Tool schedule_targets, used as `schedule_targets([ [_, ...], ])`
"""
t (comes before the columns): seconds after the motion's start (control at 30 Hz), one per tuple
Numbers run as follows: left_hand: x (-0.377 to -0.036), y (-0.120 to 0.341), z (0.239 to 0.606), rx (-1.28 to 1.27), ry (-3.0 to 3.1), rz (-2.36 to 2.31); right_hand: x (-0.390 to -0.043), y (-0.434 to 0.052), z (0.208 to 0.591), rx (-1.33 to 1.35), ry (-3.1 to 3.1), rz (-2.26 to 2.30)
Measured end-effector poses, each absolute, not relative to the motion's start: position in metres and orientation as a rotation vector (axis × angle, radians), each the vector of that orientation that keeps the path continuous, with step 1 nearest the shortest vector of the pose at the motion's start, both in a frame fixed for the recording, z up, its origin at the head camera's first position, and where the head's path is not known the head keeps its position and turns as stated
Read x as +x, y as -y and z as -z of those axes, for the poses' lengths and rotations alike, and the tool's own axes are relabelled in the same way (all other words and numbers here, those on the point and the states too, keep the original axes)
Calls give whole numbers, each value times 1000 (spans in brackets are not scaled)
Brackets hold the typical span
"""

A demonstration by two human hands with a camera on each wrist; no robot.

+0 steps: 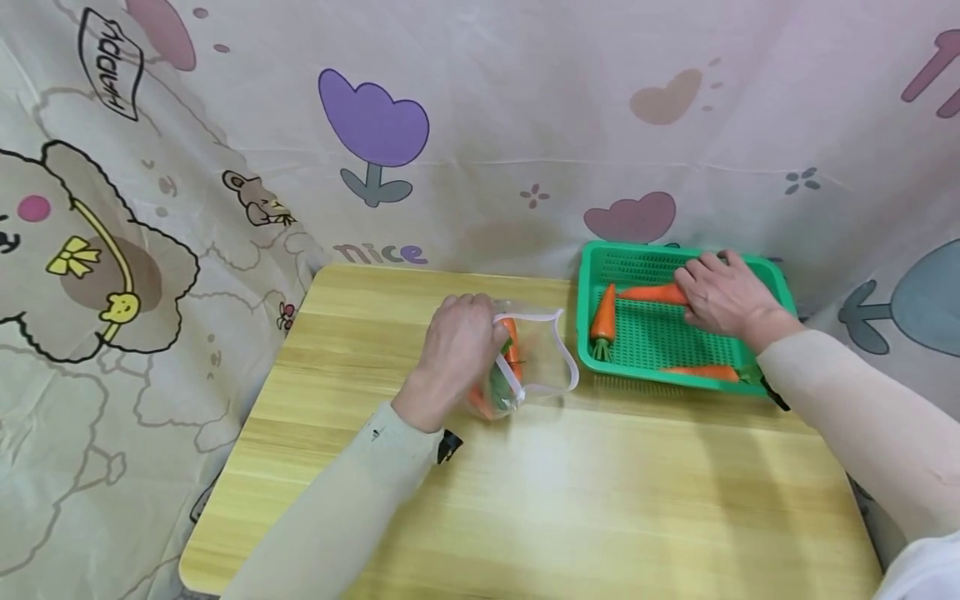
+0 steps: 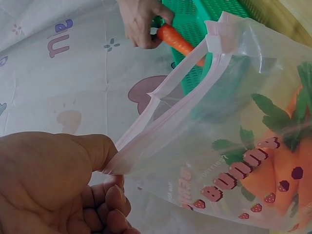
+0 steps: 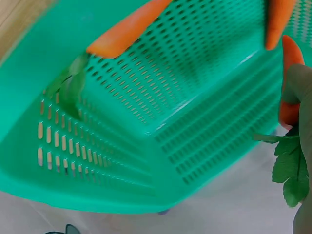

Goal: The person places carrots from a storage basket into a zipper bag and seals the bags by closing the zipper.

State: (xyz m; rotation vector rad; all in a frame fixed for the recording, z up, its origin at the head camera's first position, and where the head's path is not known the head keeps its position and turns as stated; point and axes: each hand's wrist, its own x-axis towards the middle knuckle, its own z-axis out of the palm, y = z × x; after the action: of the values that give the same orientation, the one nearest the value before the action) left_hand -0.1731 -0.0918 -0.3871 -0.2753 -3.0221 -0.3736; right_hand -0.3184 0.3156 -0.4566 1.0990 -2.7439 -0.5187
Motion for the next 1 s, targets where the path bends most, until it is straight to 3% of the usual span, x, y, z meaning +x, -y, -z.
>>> schedule_targets([
  [0.73,-183,97,385,-261,2977,404,-243,-272,377,1189,2322,142],
  [1.0,-182,97,384,-254,2986,422,-200,-229,372,1293,2253,19],
])
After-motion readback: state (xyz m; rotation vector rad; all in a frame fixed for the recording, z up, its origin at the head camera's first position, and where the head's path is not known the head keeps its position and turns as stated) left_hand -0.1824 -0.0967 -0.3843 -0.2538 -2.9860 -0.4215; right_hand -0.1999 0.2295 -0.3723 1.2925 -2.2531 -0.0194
